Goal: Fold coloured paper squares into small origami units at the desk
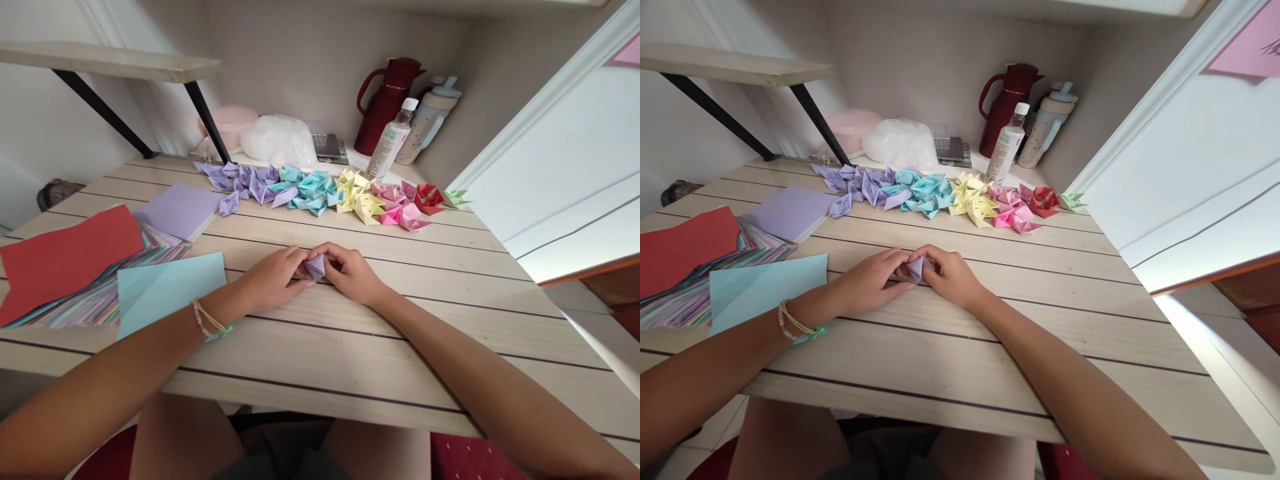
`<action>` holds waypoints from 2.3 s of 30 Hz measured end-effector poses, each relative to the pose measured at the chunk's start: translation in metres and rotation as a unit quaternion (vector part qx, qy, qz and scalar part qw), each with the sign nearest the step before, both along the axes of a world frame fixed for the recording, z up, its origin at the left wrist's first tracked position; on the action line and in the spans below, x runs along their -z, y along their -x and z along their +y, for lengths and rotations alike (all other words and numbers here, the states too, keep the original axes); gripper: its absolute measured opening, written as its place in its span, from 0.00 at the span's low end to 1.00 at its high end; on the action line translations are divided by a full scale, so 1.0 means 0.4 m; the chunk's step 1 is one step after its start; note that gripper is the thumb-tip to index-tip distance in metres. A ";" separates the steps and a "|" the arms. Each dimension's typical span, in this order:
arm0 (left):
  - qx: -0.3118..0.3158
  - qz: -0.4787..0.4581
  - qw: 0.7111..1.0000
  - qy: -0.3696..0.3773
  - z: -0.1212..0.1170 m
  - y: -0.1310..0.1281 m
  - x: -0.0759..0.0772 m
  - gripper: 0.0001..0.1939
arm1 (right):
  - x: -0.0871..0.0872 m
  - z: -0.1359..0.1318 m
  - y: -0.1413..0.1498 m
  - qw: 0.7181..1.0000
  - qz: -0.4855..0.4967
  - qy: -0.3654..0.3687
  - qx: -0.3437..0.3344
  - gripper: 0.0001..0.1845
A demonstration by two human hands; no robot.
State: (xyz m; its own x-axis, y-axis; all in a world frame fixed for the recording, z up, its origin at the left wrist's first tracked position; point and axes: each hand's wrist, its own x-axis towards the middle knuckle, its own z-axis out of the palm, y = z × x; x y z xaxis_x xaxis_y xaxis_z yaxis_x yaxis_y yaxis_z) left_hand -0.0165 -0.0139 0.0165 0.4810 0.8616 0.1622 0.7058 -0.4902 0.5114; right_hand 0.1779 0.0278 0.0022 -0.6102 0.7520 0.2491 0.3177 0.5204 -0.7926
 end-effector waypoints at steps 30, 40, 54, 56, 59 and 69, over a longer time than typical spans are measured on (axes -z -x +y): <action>-0.004 0.017 1.000 -0.021 0.007 0.013 -0.003 0.14 | -0.001 -0.002 -0.001 0.999 0.000 0.034 0.011 0.13; -0.018 -0.178 0.977 0.119 0.026 0.011 -0.008 0.16 | 0.013 0.009 -0.006 0.984 0.131 0.123 0.008 0.13; 0.034 -0.324 0.904 0.278 0.045 0.029 -0.007 0.20 | 0.005 0.001 -0.001 0.993 0.102 0.041 0.030 0.12; 0.015 -0.325 0.905 0.276 0.046 0.027 -0.008 0.20 | 0.004 0.001 0.000 0.994 0.097 0.035 0.020 0.12; -0.022 -0.313 0.918 0.242 0.047 0.020 -0.002 0.20 | 0.004 0.001 0.001 0.994 0.096 0.061 0.010 0.14; -0.088 -0.334 0.924 0.167 0.051 0.020 0.000 0.14 | 0.004 0.007 0.000 0.969 0.160 0.189 -0.003 0.18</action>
